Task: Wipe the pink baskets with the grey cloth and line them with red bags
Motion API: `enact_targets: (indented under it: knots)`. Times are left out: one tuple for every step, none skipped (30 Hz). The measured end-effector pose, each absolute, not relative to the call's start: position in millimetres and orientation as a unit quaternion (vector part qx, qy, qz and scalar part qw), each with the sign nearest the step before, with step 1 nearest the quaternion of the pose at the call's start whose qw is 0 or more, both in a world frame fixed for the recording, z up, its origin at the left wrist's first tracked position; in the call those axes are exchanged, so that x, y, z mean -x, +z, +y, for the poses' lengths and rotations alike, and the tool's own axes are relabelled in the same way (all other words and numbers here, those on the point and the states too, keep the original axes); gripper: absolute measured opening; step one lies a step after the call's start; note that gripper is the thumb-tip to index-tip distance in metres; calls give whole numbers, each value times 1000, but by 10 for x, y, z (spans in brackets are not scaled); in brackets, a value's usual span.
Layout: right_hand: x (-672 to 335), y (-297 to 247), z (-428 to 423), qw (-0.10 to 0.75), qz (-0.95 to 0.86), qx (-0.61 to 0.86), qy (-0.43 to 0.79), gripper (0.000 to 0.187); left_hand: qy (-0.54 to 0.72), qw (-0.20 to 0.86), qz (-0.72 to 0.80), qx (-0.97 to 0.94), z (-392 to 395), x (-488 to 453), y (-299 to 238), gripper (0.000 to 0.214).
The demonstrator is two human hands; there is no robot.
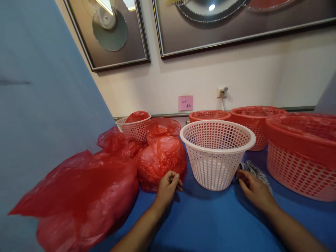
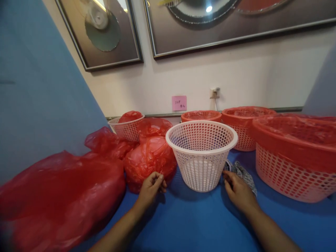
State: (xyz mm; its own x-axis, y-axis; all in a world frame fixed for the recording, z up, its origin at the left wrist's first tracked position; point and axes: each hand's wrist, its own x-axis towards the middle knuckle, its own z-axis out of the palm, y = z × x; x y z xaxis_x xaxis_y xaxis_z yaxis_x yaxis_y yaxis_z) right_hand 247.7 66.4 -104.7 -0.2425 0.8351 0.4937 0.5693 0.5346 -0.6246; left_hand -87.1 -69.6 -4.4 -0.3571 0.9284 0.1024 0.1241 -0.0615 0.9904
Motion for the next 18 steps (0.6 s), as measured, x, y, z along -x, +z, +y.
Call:
enact_targets:
  knots:
    - [-2470,-1039,656,405,-770,459,180,41,568,348,596,-448,-741,891,-103,46]
    - [-2469,-1031,651,395,-771,460,193,42,562,346,601,-451,-781,908,-157,46]
    - [-2472,-1024,650,384,-775,459,200,42,556,342,606,-454,-816,921,-206,46]
    - [-2476,-1017,649,373,-780,459,203,40,553,336,610,-457,-846,932,-249,45]
    - [-2480,-1012,647,363,-786,458,203,39,550,329,614,-461,-871,939,-285,43]
    - [-2481,-1006,644,352,-791,457,203,39,547,322,617,-465,-891,945,-315,42]
    - [-2481,-1002,640,344,-796,454,205,39,544,315,620,-470,-907,949,-338,40]
    - [-2479,-998,634,337,-800,451,207,39,540,308,622,-475,-920,952,-354,39]
    - [-2476,-994,629,332,-803,448,209,39,537,302,625,-480,-931,954,-365,37]
    - [-2473,-991,624,327,-806,445,211,39,533,296,627,-486,-942,955,-370,35]
    - [-2472,-989,621,324,-809,442,212,39,529,290,628,-491,-953,955,-369,34]
    - [-2472,-988,619,322,-811,439,213,38,527,283,629,-497,-965,954,-362,32]
    - [-2474,-988,620,319,-814,436,215,37,524,275,629,-503,-977,953,-349,31]
    - [-2476,-992,623,317,-815,432,218,37,522,268,629,-509,-991,951,-330,30]
    - [-2478,-998,627,314,-818,428,223,36,521,261,629,-514,-1003,948,-306,29]
    - [-2479,-1007,632,309,-820,423,231,36,521,254,629,-519,-1012,946,-276,29]
    - [-2480,-1019,638,302,-823,418,241,35,522,246,628,-523,-1016,944,-240,29]
    - [-2480,-1033,644,294,-824,413,251,35,523,237,628,-526,-1009,943,-197,28]
